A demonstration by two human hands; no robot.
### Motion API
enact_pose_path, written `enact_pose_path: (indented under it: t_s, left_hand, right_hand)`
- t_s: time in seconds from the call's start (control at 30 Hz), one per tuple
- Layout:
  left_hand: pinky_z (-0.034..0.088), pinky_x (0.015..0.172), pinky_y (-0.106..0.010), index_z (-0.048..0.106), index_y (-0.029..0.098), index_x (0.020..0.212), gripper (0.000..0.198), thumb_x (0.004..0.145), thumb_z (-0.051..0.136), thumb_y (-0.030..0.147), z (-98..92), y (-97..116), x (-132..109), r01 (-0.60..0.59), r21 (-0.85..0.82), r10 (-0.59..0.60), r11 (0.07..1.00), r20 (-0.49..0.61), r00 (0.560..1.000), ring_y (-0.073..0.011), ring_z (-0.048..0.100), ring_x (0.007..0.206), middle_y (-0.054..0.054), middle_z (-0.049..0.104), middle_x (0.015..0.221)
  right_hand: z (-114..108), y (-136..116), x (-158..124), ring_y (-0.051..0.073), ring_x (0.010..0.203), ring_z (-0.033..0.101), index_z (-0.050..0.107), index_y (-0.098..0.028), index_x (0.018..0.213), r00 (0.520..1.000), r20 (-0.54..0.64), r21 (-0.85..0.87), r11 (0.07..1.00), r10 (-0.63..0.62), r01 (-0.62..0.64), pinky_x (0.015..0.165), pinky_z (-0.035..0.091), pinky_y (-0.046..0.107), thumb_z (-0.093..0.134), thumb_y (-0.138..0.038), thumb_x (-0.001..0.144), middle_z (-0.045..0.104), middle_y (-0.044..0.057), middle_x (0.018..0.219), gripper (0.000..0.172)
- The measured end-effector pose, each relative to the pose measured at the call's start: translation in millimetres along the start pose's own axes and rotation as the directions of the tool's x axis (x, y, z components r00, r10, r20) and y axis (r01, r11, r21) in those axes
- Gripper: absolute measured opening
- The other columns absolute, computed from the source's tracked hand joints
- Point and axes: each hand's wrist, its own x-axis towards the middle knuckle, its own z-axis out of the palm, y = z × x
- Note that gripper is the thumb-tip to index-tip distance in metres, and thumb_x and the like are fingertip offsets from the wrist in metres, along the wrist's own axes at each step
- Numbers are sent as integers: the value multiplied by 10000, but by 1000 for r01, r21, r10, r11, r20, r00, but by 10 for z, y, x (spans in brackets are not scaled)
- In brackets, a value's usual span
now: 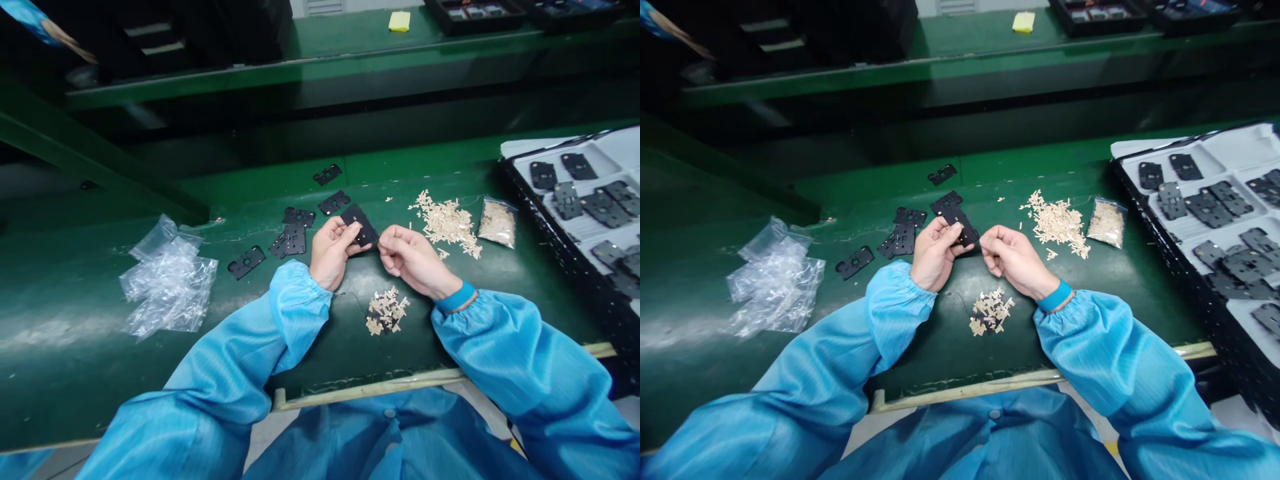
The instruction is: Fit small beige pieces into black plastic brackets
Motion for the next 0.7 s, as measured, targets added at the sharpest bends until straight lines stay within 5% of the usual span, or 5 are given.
enact_pose_path:
  t_s: [0.7]
  left_hand:
    - [639, 650, -213, 595, 181, 923, 489, 668, 916, 448, 4, -19, 10, -15, -44, 15, 999, 6, 1000, -84, 664, 724, 28, 655, 839]
  right_hand:
    - [44, -4, -25, 65, 442, 442, 593, -194, 751, 997, -55, -5, 999, -49, 48, 379, 311, 193, 794, -314, 820, 536, -59, 582, 243]
